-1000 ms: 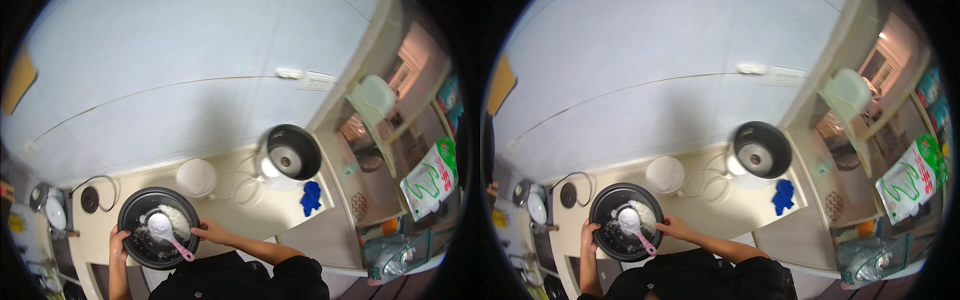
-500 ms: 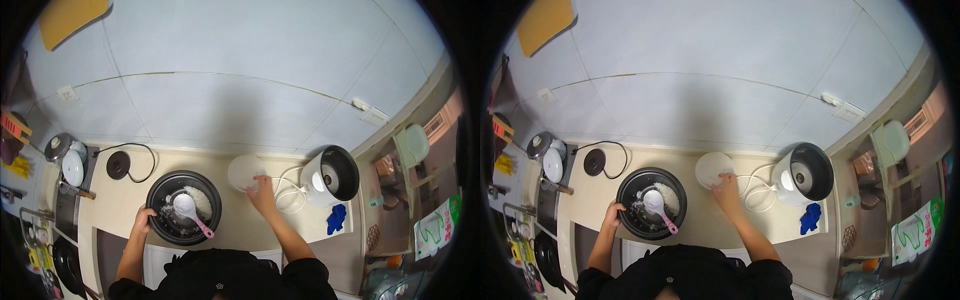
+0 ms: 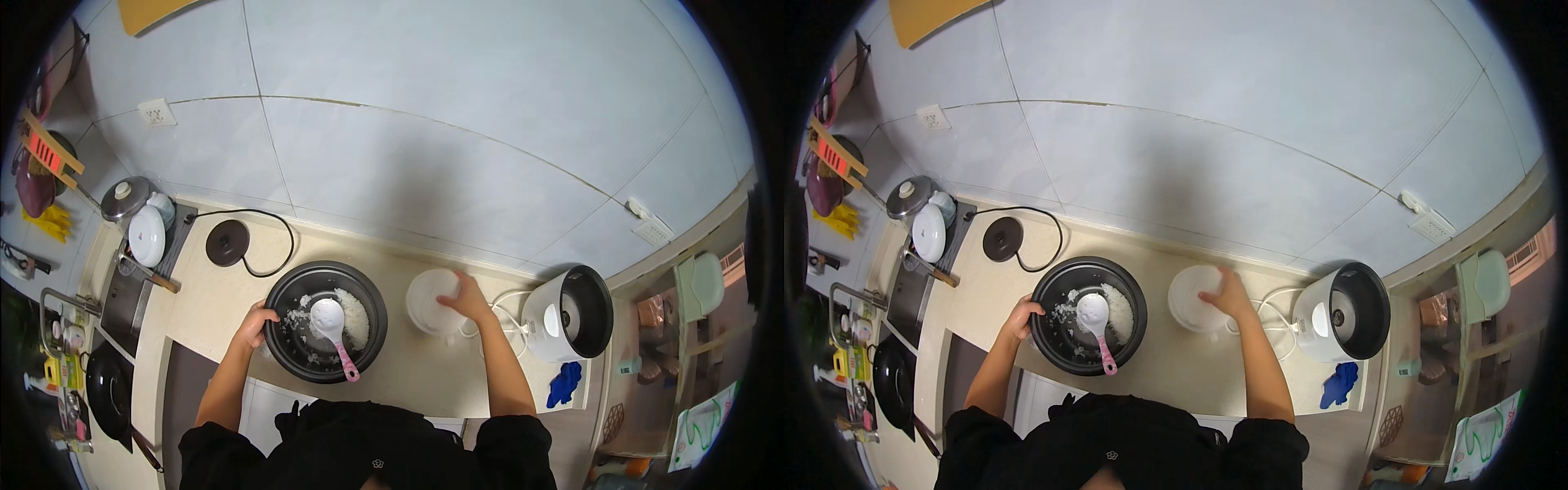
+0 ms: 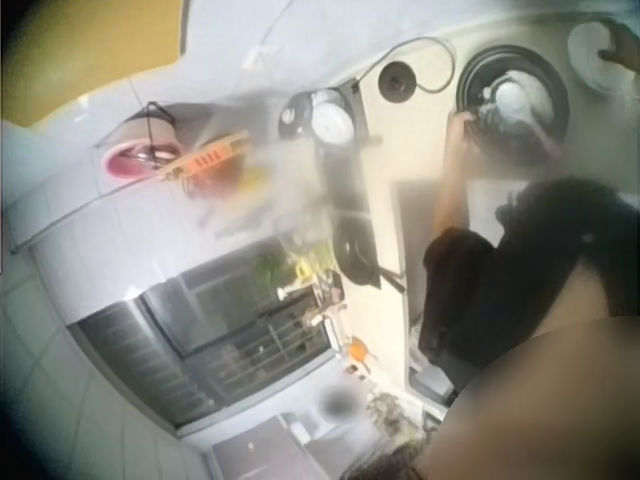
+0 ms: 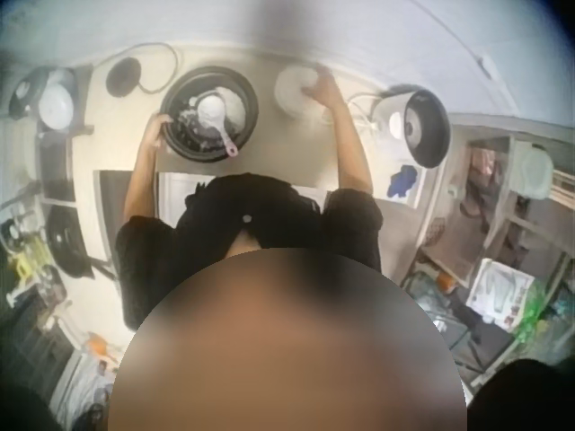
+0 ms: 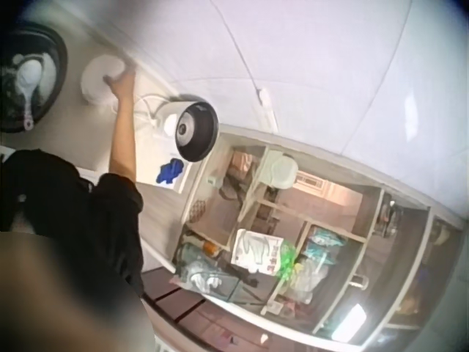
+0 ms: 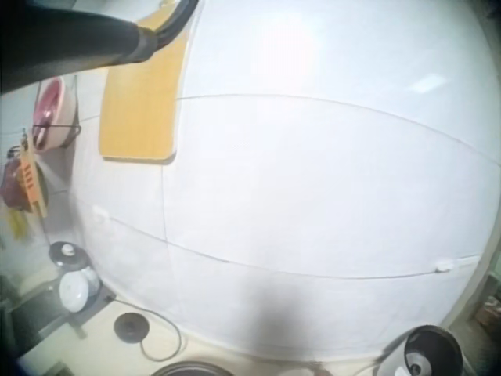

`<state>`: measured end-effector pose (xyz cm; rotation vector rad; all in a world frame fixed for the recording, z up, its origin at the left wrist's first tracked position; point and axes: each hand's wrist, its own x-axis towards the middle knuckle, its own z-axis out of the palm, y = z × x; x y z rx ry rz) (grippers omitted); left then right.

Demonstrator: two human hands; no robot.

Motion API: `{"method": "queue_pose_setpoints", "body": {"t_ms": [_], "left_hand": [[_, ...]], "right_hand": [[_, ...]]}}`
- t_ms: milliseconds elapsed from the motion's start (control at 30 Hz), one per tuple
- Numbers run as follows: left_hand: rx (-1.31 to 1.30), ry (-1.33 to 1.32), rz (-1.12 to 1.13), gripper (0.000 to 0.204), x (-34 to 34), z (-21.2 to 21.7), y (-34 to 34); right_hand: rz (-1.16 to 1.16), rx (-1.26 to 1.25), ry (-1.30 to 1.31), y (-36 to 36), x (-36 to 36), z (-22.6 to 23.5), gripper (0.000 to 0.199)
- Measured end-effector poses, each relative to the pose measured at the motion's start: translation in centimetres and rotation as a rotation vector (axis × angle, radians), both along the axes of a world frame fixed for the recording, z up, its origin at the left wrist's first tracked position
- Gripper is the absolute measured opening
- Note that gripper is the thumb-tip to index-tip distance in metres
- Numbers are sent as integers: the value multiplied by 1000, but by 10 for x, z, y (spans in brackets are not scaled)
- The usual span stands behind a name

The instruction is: The person scrubs a metal steamer basket with a toothbrush and rinses it under the tap, then places it on a drying rack. They then scrub a metal spatula with the toothbrush and rinse it. Finally, they wipe the countertop with a blue cloth and transfer cooked rice from a rice cooker pot into a separate bowl using a rice paddle.

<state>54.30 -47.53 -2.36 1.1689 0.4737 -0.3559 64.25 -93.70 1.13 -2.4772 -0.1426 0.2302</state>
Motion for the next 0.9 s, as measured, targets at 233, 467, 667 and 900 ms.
{"method": "queue_pose_setpoints", "body": {"t_ms": [233, 467, 667, 900], "left_hand": [[1023, -455, 266, 17, -31, 54, -17], [208, -120, -1075, 21, -130, 117, -70], [595, -295, -417, 26, -160, -28, -144], [-169, -130, -223, 31, -106, -38, -195]], "right_hand": [[293, -29, 236, 25, -78, 9, 82], [480, 9, 289, 45, -114, 1, 78], [638, 52, 305, 63, -121, -5, 73], [686, 118, 275, 67, -137, -5, 67]]}}
